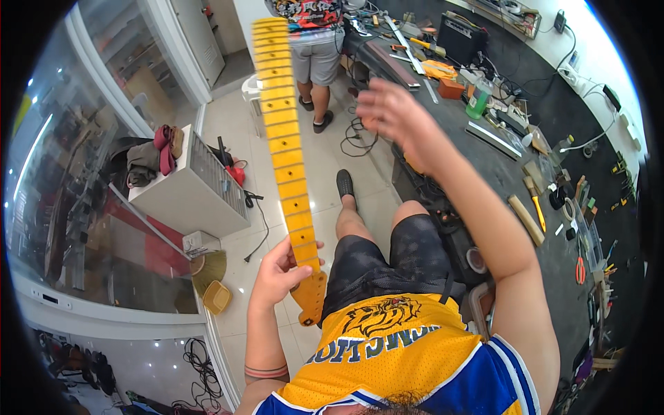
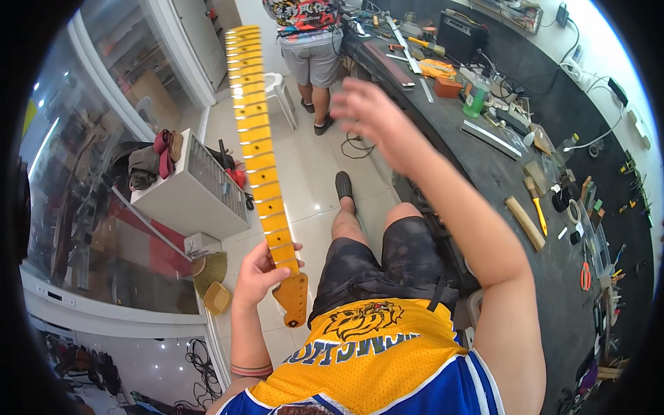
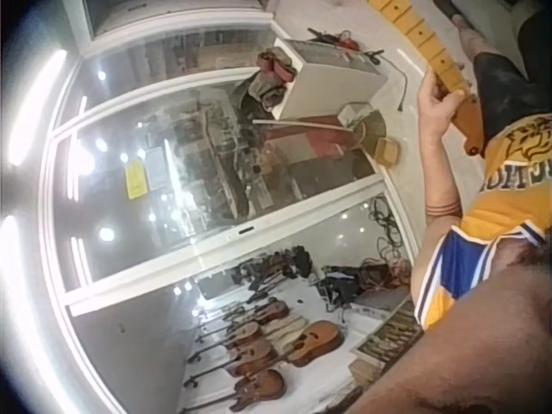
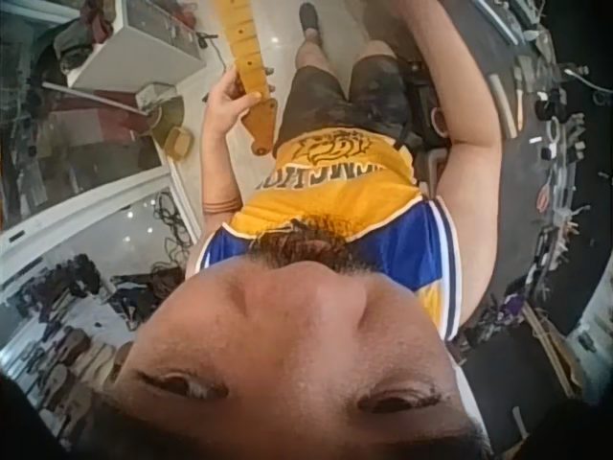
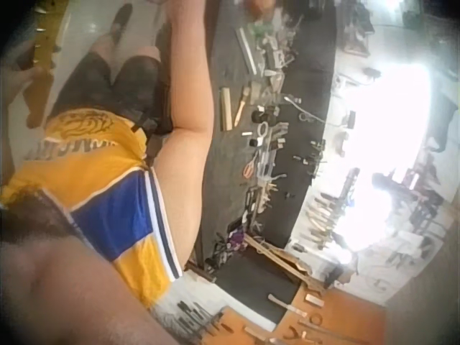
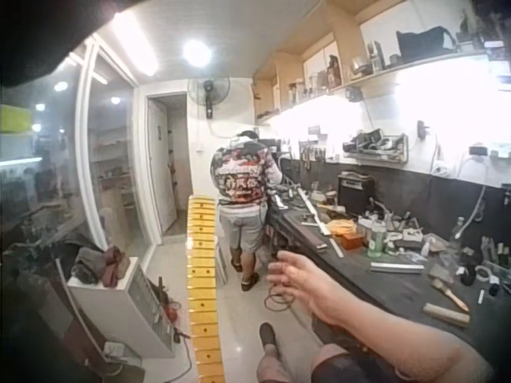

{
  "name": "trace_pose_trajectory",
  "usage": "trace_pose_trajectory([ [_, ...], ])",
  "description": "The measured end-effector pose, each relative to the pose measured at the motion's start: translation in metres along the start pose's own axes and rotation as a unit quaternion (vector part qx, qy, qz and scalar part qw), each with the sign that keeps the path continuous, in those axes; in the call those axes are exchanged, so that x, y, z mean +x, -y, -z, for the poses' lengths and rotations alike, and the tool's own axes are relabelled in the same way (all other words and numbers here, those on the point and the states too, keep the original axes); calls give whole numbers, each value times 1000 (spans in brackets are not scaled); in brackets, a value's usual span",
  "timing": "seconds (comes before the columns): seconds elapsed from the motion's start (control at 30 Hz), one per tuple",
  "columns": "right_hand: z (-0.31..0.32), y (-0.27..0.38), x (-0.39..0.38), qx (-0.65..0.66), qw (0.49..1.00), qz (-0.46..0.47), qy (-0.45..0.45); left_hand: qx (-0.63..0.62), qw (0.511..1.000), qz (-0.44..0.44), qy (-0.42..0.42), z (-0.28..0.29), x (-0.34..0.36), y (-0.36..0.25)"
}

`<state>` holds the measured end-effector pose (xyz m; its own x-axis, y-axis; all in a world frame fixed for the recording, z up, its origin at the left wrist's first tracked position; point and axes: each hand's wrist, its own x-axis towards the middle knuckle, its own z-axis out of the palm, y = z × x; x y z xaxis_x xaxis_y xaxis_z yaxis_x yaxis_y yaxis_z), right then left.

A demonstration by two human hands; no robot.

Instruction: Cleaning and repairing the frets of a guitar neck using glue and a file.

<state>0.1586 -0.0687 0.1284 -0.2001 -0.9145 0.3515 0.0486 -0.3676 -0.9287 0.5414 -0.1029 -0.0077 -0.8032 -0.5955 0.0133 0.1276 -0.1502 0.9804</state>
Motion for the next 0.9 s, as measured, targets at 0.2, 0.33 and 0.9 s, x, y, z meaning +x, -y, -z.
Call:
trace_pose_trajectory([
  [0.2, 38, 48, 68, -51, 998, -44, 14, 44, 994, 24, 97, -2, -26, 18],
  [0.33, 96, 35, 72, -87, 993, -68, 43, 43, 988, 64, 135, -22, -40, 17],
  [0.9, 178, 60, -4, -208, 974, -92, 22, 71, 979, 94, 166, -43, -33, 47],
])
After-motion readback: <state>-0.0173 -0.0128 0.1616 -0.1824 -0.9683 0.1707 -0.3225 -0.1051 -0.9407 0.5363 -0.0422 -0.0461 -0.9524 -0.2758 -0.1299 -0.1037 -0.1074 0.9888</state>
